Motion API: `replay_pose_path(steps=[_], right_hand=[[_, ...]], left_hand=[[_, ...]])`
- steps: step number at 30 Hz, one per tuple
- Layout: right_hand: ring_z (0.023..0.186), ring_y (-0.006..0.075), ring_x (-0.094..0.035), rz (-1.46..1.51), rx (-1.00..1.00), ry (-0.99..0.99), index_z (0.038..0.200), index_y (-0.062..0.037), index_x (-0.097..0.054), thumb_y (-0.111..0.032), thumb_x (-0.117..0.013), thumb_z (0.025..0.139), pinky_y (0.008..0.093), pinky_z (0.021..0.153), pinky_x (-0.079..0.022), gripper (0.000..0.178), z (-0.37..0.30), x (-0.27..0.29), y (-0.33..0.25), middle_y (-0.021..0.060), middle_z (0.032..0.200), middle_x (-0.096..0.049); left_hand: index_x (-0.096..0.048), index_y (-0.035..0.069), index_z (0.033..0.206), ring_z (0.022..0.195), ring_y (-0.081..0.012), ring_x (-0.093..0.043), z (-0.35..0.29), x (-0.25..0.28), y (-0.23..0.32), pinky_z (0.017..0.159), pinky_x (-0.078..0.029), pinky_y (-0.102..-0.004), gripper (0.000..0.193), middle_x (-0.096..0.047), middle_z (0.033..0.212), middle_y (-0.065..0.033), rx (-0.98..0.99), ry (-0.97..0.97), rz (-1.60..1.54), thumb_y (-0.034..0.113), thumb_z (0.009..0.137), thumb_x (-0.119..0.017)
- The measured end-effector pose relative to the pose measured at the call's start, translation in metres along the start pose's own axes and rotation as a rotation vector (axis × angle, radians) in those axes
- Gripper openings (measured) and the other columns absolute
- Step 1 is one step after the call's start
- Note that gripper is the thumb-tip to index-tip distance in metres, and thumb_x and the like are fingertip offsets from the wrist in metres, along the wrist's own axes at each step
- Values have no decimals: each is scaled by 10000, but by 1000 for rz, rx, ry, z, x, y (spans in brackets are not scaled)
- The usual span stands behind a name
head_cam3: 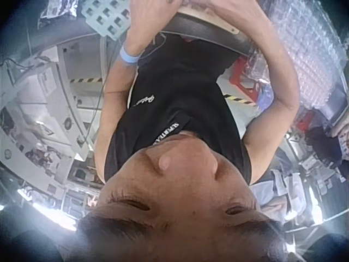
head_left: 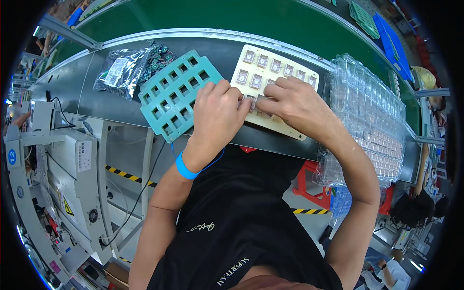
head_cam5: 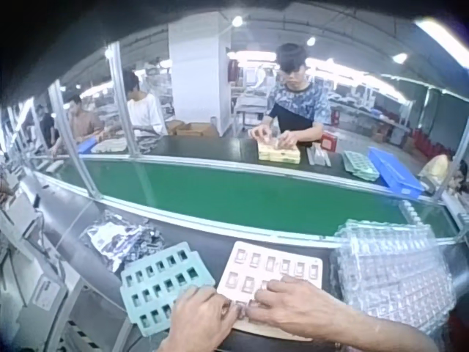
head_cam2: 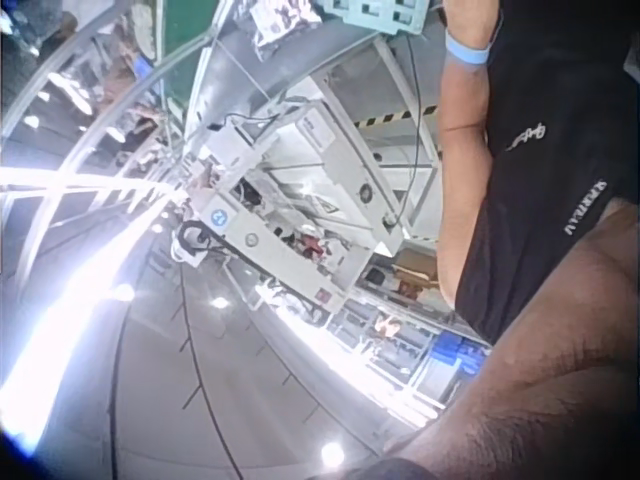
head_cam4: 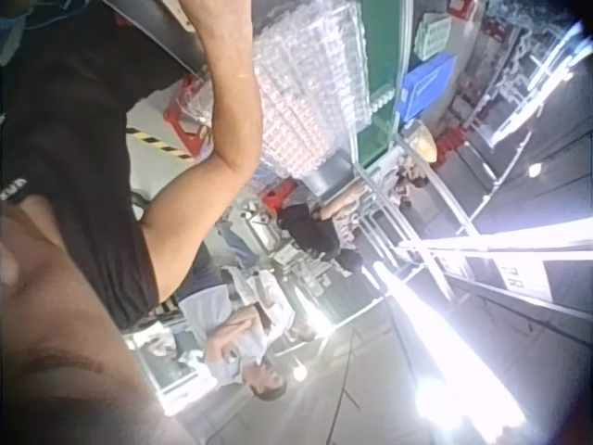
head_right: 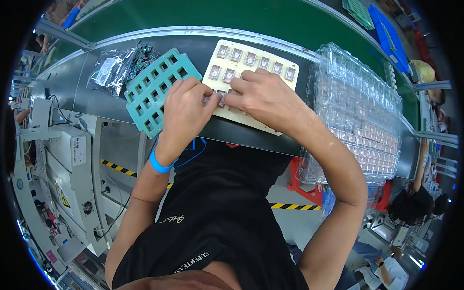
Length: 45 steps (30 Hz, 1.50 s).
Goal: Placing small electronic components into a component tray on an assembly line.
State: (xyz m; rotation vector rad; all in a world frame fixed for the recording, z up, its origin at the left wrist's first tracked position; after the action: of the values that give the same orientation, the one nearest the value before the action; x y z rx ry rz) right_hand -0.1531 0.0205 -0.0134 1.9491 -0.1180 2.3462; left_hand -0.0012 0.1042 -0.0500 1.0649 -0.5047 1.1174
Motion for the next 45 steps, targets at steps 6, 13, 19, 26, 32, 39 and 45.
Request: replay_pose_path(steps=[6,13,19,26,32,39,45], right_hand=[[990,299,-657,331,-273,50,1131,-91,-688,-190,-774,864,411,812,-559,298,-16,3,-7,84,1056,-645],[1010,326,-651,305,-435,3,1067,-45,-628,-171,-741,894,435,808,-568,242,-14,-10,-18,134,1109,-591],[967,340,-635,239,-434,-76,1018,-31,-587,-128,-721,885,454,797,-560,212,-13,-7,-25,141,1023,-567],[983,352,-624,262,-475,-9,1050,-27,-576,-128,-723,860,465,838,-538,261,-6,-9,-25,153,1027,-601],[979,348,-624,201,-476,-22,1050,-27,-575,-161,-743,856,458,828,-530,290,-7,-8,-28,141,994,-620],[947,325,-637,175,-444,11,1040,-30,-576,-161,-754,859,448,824,-523,286,-5,-8,-30,128,955,-640],[975,318,-648,138,-434,42,1116,-32,-610,-175,-770,861,432,846,-532,334,-11,-2,-34,113,987,-663]], left_hand=[[-708,22,885,838,-313,-602,-13,3,-18,783,-492,-434,139,-617,868,-103,-13,-61,-264,116,818,-785],[-733,13,921,846,-292,-611,-4,7,-27,776,-508,-407,157,-636,892,-100,-68,-116,-266,75,795,-803],[-709,53,968,980,-309,-573,4,10,-24,872,-501,-423,209,-616,1017,-96,-117,-160,-256,91,782,-795],[-747,89,1090,1126,-316,-527,8,-6,-18,1003,-456,-430,337,-616,1165,-79,-285,-173,-278,121,764,-825],[-739,76,1099,1132,-303,-522,8,-8,-22,994,-446,-431,343,-616,1168,-63,-344,-194,-308,152,776,-825],[-721,34,1118,1095,-273,-535,8,-11,-21,936,-461,-401,344,-627,1115,-52,-406,-178,-274,145,806,-813],[-714,30,1142,1092,-274,-538,4,-5,-21,935,-462,-405,359,-628,1125,-57,-428,-175,-233,156,819,-806]])
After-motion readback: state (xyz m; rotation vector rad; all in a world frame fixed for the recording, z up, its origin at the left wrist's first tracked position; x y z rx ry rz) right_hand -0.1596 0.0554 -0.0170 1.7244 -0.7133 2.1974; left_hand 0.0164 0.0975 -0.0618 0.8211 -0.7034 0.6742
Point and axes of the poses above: each hand's wrist, its own z-axis towards the middle knuckle, its own x-axis out of the back of the hand, y = z × x, the point moved 4 cm from there along z, towards the middle knuckle
